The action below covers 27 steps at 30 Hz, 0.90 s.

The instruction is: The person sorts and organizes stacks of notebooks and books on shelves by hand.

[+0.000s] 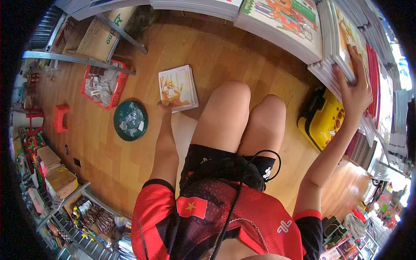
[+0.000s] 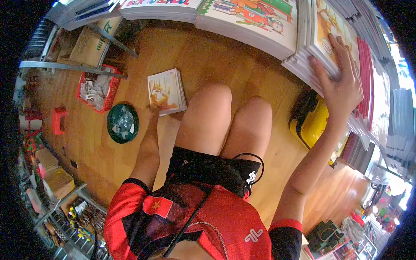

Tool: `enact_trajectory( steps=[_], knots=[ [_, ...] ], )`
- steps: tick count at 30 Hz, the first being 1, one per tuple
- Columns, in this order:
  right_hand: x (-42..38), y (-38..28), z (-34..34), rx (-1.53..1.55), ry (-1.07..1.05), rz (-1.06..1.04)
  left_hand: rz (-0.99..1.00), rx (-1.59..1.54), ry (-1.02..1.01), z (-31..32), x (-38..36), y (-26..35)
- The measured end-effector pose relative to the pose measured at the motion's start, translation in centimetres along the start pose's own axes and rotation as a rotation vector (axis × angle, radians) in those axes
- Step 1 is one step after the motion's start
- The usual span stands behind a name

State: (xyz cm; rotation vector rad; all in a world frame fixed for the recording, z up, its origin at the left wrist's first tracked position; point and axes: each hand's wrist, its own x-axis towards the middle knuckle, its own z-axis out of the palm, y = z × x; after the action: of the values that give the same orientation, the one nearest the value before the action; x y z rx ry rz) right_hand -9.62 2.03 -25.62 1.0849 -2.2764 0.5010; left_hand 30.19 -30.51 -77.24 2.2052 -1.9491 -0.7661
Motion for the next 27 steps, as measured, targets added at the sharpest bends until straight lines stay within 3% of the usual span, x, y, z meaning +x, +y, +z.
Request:
enact_trajectory(
  steps=[2, 5, 8, 11, 13, 15, 17, 18, 20, 23, 26, 27],
  knots=[
    [-0.1, 0.1, -0.1, -0.016, 0.015, -0.008, 0.076, -0.018, 0.017, -0.8, 1.1, -1.5],
    [0.0, -0.1, -0.4, 0.048, 0.000, -0.010, 0.244, 0.068, -0.100, -8.0, -2.3, 2.5],
    [0.1, -0.1, -1.1, 0.049, 0.004, -0.051, 0.312, -0.507, -0.273, -10.4, -3.6, 3.2],
    [0.3, -1.7, -2.5, 0.058, 0.108, -0.059, 0.560, -0.287, -0.131, -17.6, -8.6, 7.9],
    [-0.1, -3.6, -2.4, 0.021, 0.195, -0.064, 0.511, -0.541, -0.161, -18.6, -8.9, 8.1],
    [-1.2, -6.8, -1.3, 0.271, 0.202, -0.020, 0.376, -0.790, -0.204, -21.0, -10.8, 9.4],
    [-2.4, -11.1, -0.5, 0.438, 0.053, -0.073, 0.163, -1.030, -0.271, -28.0, -17.6, 15.3],
    [-2.9, -13.1, -0.5, 0.467, -0.076, -0.232, 0.181, -1.073, -0.272, -29.8, -19.6, 16.7],
    [-3.4, -17.2, -0.1, 0.611, -0.207, -0.361, 0.225, -1.155, -0.280, -32.9, -22.9, 18.8],
    [-4.5, -20.6, 1.4, 0.565, -0.268, -0.513, 0.334, -1.220, -0.343, -37.6, -27.9, 20.7],
    [-4.7, -21.0, 2.0, 0.575, -0.120, -0.546, 0.616, -1.132, -0.067, -38.4, -29.8, 21.0],
    [-4.5, -21.0, 1.7, 0.598, -0.047, -0.534, 0.731, -1.219, -0.077, -38.3, -30.0, 21.3]
  ],
)
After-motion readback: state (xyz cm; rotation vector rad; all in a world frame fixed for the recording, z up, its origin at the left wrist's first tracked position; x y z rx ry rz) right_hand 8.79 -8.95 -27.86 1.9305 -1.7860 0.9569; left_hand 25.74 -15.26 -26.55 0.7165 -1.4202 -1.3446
